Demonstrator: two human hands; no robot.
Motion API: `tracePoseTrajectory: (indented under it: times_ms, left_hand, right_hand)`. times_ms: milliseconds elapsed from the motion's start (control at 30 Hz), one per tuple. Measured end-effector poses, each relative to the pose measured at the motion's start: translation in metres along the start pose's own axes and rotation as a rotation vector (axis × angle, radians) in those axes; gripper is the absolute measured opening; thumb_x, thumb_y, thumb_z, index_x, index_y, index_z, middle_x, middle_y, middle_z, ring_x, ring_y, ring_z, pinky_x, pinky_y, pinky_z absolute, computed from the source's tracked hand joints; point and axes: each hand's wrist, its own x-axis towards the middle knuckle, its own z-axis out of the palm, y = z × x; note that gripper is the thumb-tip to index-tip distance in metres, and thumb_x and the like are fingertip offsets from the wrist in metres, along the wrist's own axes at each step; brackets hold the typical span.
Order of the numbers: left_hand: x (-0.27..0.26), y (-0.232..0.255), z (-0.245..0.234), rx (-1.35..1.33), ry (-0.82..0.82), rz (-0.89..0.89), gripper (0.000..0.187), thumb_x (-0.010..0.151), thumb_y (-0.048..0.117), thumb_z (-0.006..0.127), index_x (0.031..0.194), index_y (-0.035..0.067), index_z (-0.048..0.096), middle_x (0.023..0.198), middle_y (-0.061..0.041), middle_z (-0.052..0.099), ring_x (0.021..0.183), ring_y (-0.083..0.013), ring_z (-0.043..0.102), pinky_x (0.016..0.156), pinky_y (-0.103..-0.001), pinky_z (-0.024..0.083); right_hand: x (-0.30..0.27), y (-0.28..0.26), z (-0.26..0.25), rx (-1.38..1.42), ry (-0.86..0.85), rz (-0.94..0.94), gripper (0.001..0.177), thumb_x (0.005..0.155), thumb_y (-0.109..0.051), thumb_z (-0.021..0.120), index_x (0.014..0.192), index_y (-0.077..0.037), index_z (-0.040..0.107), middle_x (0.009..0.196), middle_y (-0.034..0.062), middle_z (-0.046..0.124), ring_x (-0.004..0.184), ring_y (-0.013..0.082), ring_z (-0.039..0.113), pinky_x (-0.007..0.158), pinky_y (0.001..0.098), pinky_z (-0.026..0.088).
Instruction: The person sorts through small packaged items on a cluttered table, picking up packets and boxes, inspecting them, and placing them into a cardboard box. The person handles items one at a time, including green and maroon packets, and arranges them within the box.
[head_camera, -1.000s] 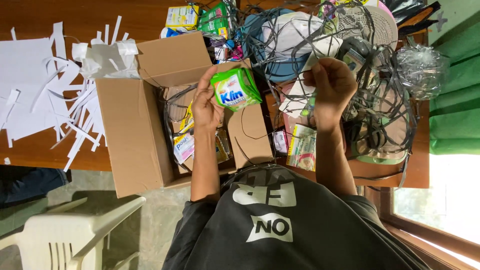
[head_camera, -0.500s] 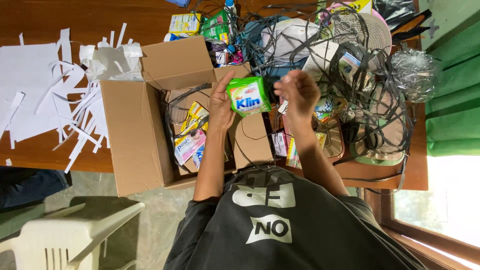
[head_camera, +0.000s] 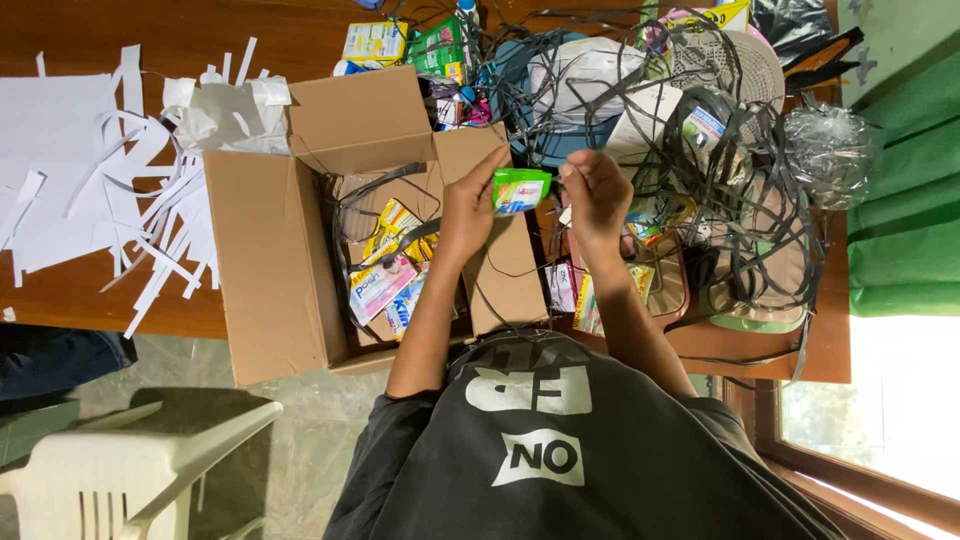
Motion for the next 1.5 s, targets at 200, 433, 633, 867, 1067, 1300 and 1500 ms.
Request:
tracePoseTrajectory:
  times_ms: [200,433,633,867,1067,1300,1500]
  left_hand:
    - [0.001,0.021,-0.008,0.594,-0.028,0.055,0.071,0.073,-0.017,0.059,0.141,0.004,0.059,0.093,-0.025,0.071,0.084,-0.0414,0.07,0.074,-0.046,0.056]
    - [0.01,0.044,-0.024,0.782,-0.166,0.141,0.056,0.073,-0.009,0.066,0.129,0.002,0.063,0.084,-0.019,0.071,0.075,-0.0362,0.071,0.064,-0.044,0.055]
    - [0.015,0.066,-0.045,0.748,-0.149,0.16,0.041,0.079,-0.003,0.068,0.119,0.001,0.066,0.082,-0.019,0.071,0.072,-0.0353,0.07,0.065,-0.045,0.054]
    - [0.021,0.088,-0.055,0.7,-0.126,0.275,0.04,0.077,-0.012,0.062,0.116,-0.001,0.07,0.088,-0.02,0.071,0.082,-0.0371,0.07,0.075,-0.047,0.055]
    - [0.028,0.075,-0.052,0.385,-0.101,0.277,0.054,0.074,-0.019,0.056,0.12,0.001,0.072,0.1,-0.021,0.071,0.092,-0.0406,0.07,0.082,-0.047,0.055]
    - [0.034,0.045,-0.039,0.236,-0.08,0.276,0.058,0.079,-0.019,0.053,0.129,0.006,0.069,0.114,-0.021,0.072,0.098,-0.0349,0.073,0.089,-0.04,0.058]
    - [0.059,0.022,-0.036,0.115,-0.027,0.226,0.052,0.087,-0.018,0.052,0.13,0.006,0.068,0.113,-0.018,0.074,0.097,-0.0247,0.075,0.085,-0.032,0.058]
  right_hand:
    - [0.011,0.002,-0.011,-0.147,-0.125,-0.215,0.006,0.105,-0.001,0.067,0.108,-0.003,0.072,0.092,0.0025,0.073,0.079,0.0056,0.065,0.07,0.0213,0.051]
    - [0.043,-0.037,-0.008,-0.082,-0.094,-0.285,0.007,0.101,-0.005,0.07,0.106,-0.001,0.067,0.089,0.0069,0.075,0.077,0.0092,0.073,0.064,0.0238,0.057]
    - [0.051,-0.059,-0.006,-0.266,-0.128,-0.338,0.015,0.097,0.001,0.075,0.101,0.002,0.061,0.084,0.0094,0.073,0.074,0.0113,0.071,0.061,0.0223,0.055]
    - [0.049,-0.064,0.015,-0.316,-0.307,-0.32,0.017,0.101,0.006,0.073,0.11,0.003,0.059,0.094,0.0126,0.073,0.085,0.0151,0.075,0.073,0.0256,0.063]
    - [0.052,-0.085,0.033,-0.35,-0.365,-0.355,0.018,0.101,0.006,0.073,0.107,0.005,0.057,0.09,0.0111,0.072,0.083,0.0149,0.073,0.07,0.0257,0.058]
    - [0.062,-0.077,0.022,-0.391,-0.305,-0.476,0.013,0.102,0.009,0.068,0.105,0.002,0.058,0.096,0.0105,0.068,0.088,0.0149,0.074,0.075,0.0249,0.065]
    - [0.094,-0.056,0.014,-0.167,-0.267,-0.426,0.008,0.103,0.003,0.067,0.105,0.0,0.06,0.093,0.008,0.066,0.083,0.0149,0.072,0.071,0.0272,0.064]
